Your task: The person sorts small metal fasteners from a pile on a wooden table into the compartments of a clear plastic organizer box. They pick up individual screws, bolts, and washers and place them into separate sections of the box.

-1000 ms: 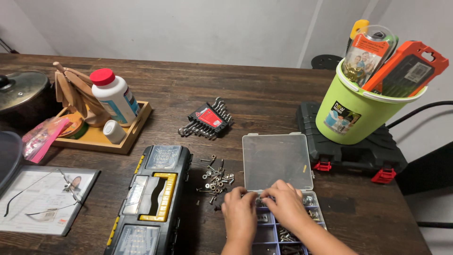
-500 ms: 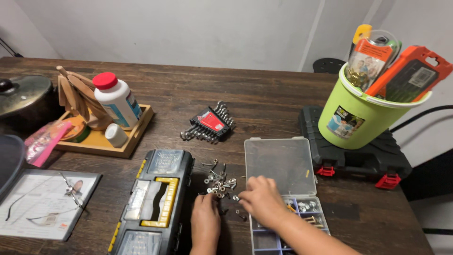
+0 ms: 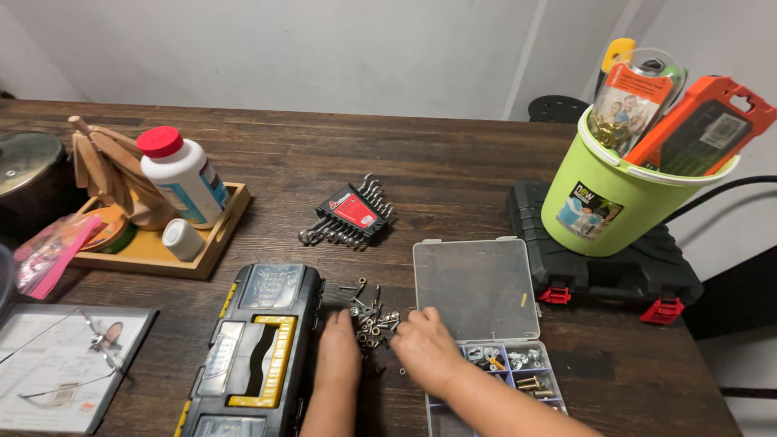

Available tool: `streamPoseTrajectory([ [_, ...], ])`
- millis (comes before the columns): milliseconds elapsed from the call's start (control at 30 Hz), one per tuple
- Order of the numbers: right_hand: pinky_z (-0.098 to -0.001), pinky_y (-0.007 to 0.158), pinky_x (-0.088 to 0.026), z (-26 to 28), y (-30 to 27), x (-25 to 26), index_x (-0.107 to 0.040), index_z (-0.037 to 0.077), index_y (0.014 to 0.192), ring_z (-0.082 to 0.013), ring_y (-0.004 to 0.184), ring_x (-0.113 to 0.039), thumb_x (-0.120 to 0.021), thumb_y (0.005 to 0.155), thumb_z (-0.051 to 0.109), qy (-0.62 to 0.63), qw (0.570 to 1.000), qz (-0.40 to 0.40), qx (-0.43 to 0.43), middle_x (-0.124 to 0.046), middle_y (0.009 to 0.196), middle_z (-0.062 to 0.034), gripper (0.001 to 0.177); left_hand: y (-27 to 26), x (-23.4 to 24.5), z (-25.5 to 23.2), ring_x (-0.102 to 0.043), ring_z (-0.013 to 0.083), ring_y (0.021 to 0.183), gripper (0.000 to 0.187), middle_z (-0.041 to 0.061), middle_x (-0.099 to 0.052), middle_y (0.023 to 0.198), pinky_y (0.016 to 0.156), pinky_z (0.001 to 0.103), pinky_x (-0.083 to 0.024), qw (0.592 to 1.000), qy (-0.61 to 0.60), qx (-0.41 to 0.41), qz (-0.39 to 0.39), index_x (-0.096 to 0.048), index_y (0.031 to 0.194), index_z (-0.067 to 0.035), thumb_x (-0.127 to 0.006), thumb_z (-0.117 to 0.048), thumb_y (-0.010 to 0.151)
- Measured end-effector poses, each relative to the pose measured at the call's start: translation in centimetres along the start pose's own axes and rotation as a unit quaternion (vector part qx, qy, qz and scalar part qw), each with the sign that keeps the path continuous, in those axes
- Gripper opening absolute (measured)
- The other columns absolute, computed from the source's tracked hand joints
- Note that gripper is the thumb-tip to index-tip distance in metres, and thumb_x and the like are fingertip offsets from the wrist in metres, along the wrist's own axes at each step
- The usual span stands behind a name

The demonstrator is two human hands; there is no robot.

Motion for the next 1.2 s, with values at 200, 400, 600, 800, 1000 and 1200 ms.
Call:
streamPoseTrajectory([
  [200,-0.0428,0.085,-0.041,0.8,-0.2,-0.5,-0.072,0.010,0.074,-0.0275,0.090,-0.059,-0.062,0.080,0.011,-0.025,1.000,0.011,0.004,-0.067,0.080,-0.0069,0.012,1.6,-0.7,0.0,-0.069,0.0370,0.108,0.022,0.020,-0.066,0.117,0.091,0.044,-0.058,0.988,0.131,0.038,0.075,-0.066,0.100,-0.004,-0.046,0.001,0.096],
  [400,-0.0430,0.087,-0.042,1.5,-0.3,-0.1,-0.071,0.011,0.075,-0.0276,0.089,-0.059,-0.059,0.083,0.011,-0.032,0.999,-0.004,0.030,-0.067,0.080,-0.0084,0.014,2.1,-0.5,-1.7,-0.068,0.0353,0.105,0.017,0.017,-0.065,0.112,0.085,0.044,-0.059,0.971,0.205,-0.011,0.120,-0.067,0.097,-0.006,-0.051,-0.004,0.095],
  [600,-0.0435,0.087,-0.043,0.2,-0.4,1.1,-0.070,0.012,0.078,-0.0282,0.092,-0.061,-0.065,0.076,0.010,0.074,0.997,-0.001,-0.003,-0.068,0.084,-0.0055,0.006,2.4,-0.6,-2.6,-0.070,0.0349,0.099,0.013,0.018,-0.068,0.107,0.082,0.042,-0.061,0.955,0.246,-0.101,0.130,-0.064,0.100,-0.004,-0.054,-0.003,0.092],
  [800,-0.0440,0.084,-0.046,-4.3,-3.7,4.9,-0.073,0.013,0.086,-0.0269,0.093,-0.064,-0.067,0.077,0.009,0.169,0.970,-0.071,-0.161,-0.072,0.089,-0.0028,0.011,2.7,-1.1,-3.0,-0.072,0.0328,0.097,0.012,0.017,-0.071,0.102,0.081,0.041,-0.061,0.934,0.295,-0.150,0.137,-0.065,0.098,-0.005,-0.054,-0.004,0.094],
  [1000,-0.0430,0.087,-0.047,-5.7,-7.2,5.6,-0.075,0.011,0.090,-0.0278,0.093,-0.065,-0.068,0.081,0.010,0.166,0.966,-0.051,-0.190,-0.073,0.092,-0.0034,0.012,2.6,-0.2,-3.1,-0.073,0.0359,0.100,0.018,0.020,-0.071,0.108,0.081,0.042,-0.061,0.954,0.258,-0.064,0.139,-0.072,0.098,-0.002,-0.054,-0.004,0.094],
  [1200,-0.0401,0.089,-0.050,-5.3,-8.0,5.8,-0.077,0.011,0.096,-0.0260,0.095,-0.066,-0.071,0.081,0.009,0.184,0.974,-0.029,-0.133,-0.075,0.097,-0.0025,0.016,3.4,-0.1,-3.4,-0.073,0.0372,0.102,0.023,0.022,-0.074,0.110,0.087,0.045,-0.060,0.950,0.248,-0.050,0.183,-0.077,0.097,-0.003,-0.054,-0.003,0.094],
])
Point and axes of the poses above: each hand's wrist, its own y-axis towards the middle knuckle, its own x-axis out of the back of the hand, z = x × y, the point moved 7 cm from there along y, towards the middle knuckle
